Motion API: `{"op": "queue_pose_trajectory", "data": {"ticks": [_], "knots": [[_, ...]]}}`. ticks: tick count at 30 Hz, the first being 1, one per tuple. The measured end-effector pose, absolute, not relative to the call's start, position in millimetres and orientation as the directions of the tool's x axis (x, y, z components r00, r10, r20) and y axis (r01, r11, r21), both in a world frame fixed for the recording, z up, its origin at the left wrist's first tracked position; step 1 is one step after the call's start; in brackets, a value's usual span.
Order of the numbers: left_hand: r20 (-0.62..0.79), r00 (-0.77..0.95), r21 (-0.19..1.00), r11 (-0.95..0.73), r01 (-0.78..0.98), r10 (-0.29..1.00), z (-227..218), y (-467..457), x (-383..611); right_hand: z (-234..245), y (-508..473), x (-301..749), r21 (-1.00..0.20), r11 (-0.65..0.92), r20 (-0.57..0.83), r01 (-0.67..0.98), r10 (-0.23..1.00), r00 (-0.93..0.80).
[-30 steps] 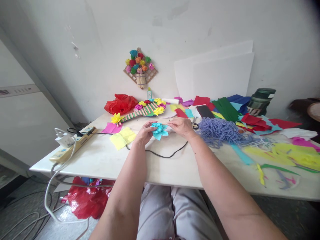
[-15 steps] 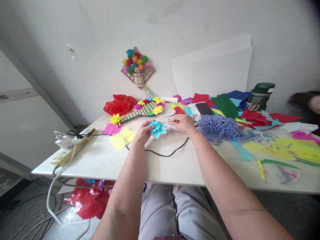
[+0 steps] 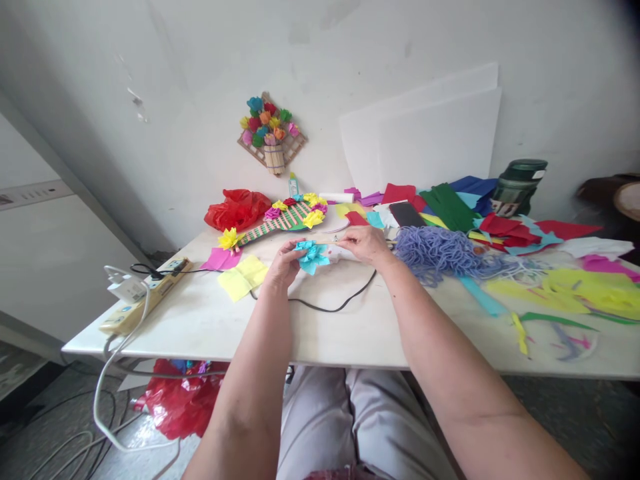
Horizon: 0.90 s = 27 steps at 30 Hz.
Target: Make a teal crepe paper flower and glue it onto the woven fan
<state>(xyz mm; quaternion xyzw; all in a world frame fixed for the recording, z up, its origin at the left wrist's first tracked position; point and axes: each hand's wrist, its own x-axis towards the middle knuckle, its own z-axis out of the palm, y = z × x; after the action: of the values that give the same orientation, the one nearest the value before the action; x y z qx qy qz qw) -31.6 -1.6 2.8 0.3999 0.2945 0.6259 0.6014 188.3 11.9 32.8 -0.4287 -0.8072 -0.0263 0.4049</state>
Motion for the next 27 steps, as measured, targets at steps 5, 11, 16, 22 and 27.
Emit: {"op": "queue_pose_trajectory", "data": {"ticks": [5, 11, 16, 22, 27], "knots": [[0.148, 0.055, 0.857, -0.100, -0.505, 0.987, 2.9, -1.6, -32.3, 33.2, 12.3, 188.9, -0.353, 0.631, 0.667, 0.691, 0.687, -0.287], [0.139, 0.049, 0.861, -0.096, -0.500, 0.989, 3.3, -1.8, -32.1, 34.9, 12.1, 188.3, -0.376, 0.625, 0.658, 0.684, 0.700, -0.279], [0.134, 0.045, 0.852, -0.092, -0.515, 0.990, 4.8, -3.2, -30.3, 34.3, 12.9, 188.5, -0.383, 0.623, 0.652, 0.682, 0.705, -0.278], [0.138, 0.043, 0.846, -0.095, -0.524, 0.989, 6.1, -4.6, -28.5, 33.3, 13.3, 189.1, -0.380, 0.611, 0.639, 0.695, 0.716, -0.280], [0.149, 0.044, 0.843, -0.103, -0.527, 0.988, 5.0, -3.0, -29.4, 34.4, 11.5, 188.0, -0.349, 0.621, 0.620, 0.702, 0.715, -0.324]]}}
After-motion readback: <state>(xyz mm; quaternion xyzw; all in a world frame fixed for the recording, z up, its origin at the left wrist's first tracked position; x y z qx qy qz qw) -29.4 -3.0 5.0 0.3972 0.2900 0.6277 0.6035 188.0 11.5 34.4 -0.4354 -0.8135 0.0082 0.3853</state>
